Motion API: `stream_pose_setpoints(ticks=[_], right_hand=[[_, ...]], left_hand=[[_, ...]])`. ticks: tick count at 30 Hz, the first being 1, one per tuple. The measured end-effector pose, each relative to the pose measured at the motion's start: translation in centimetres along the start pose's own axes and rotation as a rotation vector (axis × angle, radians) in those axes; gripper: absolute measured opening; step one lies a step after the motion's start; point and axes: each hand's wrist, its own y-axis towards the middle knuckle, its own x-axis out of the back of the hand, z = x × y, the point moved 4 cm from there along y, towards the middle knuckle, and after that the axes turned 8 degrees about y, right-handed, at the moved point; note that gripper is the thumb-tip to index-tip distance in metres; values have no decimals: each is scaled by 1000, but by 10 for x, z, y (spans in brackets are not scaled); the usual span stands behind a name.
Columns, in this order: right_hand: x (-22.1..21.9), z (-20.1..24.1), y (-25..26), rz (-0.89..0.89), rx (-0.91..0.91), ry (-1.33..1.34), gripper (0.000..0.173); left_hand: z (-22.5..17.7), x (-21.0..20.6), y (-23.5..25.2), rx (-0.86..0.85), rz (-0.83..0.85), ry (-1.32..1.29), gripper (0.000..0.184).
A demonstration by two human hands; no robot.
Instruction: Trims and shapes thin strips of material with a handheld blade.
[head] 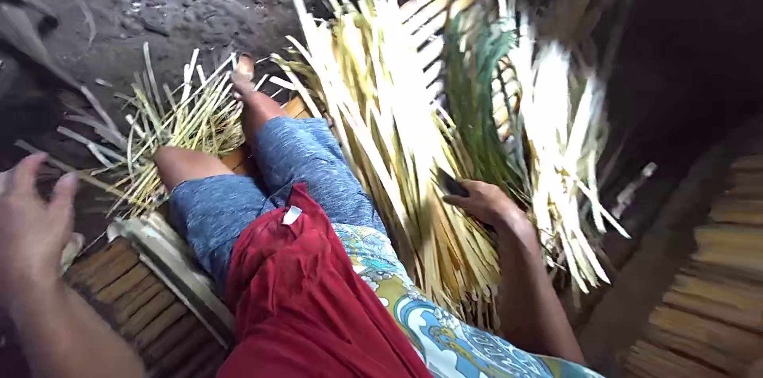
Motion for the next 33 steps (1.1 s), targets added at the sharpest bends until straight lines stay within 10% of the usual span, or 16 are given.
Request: stream_pose_setpoints(ticks=[5, 12, 19, 33], right_hand=[[10, 82, -5, -186, 348, 19, 38], [-101, 198, -25, 587, 617, 720, 26], [-145, 218, -16, 567, 655, 476, 24], [-143, 221, -15, 610, 682, 433, 22]], left_hand=[[29, -8, -46, 238, -11, -67, 49], [95, -74, -84, 448, 75, -195, 45], [98, -139, -105, 735, 464, -265, 36], [55, -119, -160, 756, -100, -919, 35]])
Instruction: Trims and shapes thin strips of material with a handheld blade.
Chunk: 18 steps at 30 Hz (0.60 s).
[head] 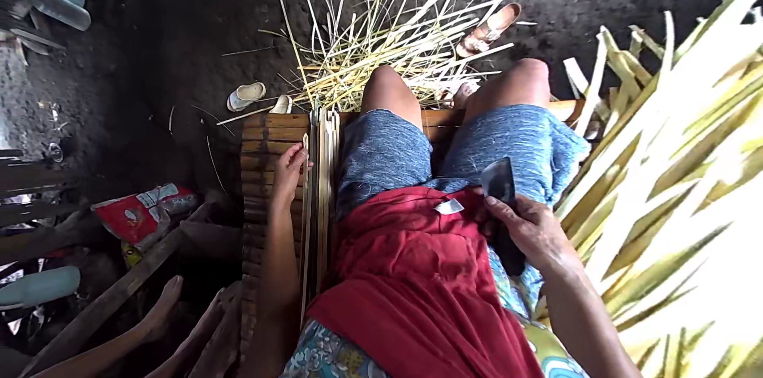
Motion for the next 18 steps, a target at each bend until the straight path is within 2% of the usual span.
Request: stream_pose_setpoints(ticks=[3, 5, 9, 12, 15, 18], right_hand=[[-4, 7, 0, 48, 39, -88, 23], [-8, 13, 1, 87, 63, -154, 23], [-16, 22, 4, 142, 121, -202, 24], [-19, 33, 4, 157, 168, -173, 24], [-16, 40, 6, 144, 207, -154, 28], [-11, 45, 3, 129, 216, -155, 28]], left_hand=[[-19, -11, -25, 18, 33, -313, 34], [-37, -13, -38, -9, 117, -375, 35], [-90, 0, -44, -112, 227, -279, 36], [-143, 12, -28, -182, 206, -161, 34], [-231, 47, -15, -369, -14, 168, 34], [-321, 126, -48, -576, -454, 623, 27]])
